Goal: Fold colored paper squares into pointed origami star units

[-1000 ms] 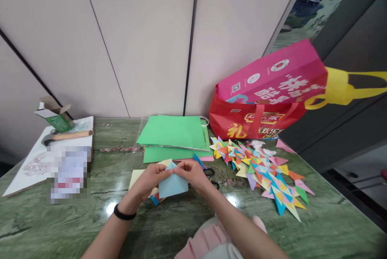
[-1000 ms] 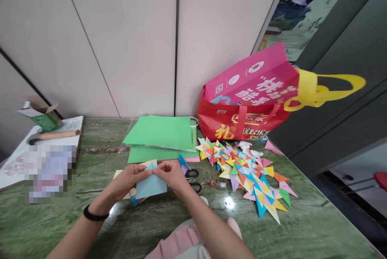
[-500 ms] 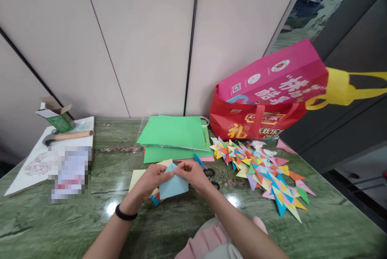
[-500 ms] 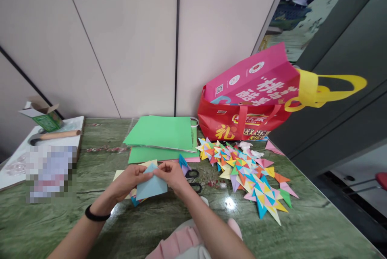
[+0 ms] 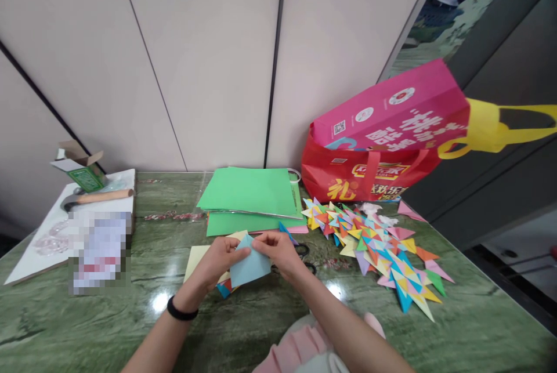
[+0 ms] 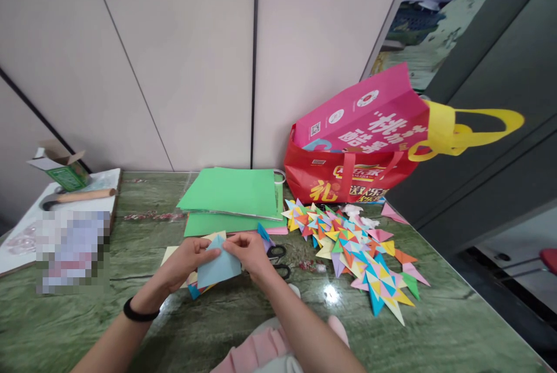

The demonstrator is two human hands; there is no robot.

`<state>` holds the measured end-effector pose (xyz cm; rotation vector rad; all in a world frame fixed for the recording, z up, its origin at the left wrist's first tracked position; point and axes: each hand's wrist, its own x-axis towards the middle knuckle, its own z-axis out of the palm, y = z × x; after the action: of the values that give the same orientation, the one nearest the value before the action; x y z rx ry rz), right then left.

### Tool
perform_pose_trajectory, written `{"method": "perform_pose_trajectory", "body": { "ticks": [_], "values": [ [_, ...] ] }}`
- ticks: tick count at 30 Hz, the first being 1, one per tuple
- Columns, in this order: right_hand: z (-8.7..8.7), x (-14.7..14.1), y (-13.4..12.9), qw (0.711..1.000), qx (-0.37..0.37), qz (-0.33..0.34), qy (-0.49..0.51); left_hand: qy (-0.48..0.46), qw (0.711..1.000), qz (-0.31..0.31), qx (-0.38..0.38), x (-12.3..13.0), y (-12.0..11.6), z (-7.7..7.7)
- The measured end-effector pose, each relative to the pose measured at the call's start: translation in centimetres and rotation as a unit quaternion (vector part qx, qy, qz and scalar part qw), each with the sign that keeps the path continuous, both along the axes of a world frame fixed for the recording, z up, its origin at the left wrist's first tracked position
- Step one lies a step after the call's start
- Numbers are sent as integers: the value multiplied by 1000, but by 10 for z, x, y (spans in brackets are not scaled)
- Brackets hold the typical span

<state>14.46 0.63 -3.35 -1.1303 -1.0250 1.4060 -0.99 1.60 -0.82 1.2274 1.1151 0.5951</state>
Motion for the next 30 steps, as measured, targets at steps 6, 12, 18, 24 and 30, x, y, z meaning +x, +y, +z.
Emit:
{"method": "perform_pose_trajectory", "body": {
  "ticks": [6, 12, 18, 24, 30],
  "values": [
    [-1, 0, 0, 1000, -6, -4, 8, -16, 1000, -6, -2, 0, -1, 1],
    [1, 0, -1, 1000, -17, -1, 16, 4, 1000, 17, 18, 2, -2, 2],
    [1, -1, -1, 1000, -6, 6, 8, 8, 998, 23, 52, 2, -1, 1],
    [-1, 0, 0, 999, -2, 50, -12, 22, 997, 30, 74, -2, 2, 0],
    [-9, 0, 3, 996, 23, 67, -53, 51, 993, 18, 104, -1, 5, -2]
  ]
}}
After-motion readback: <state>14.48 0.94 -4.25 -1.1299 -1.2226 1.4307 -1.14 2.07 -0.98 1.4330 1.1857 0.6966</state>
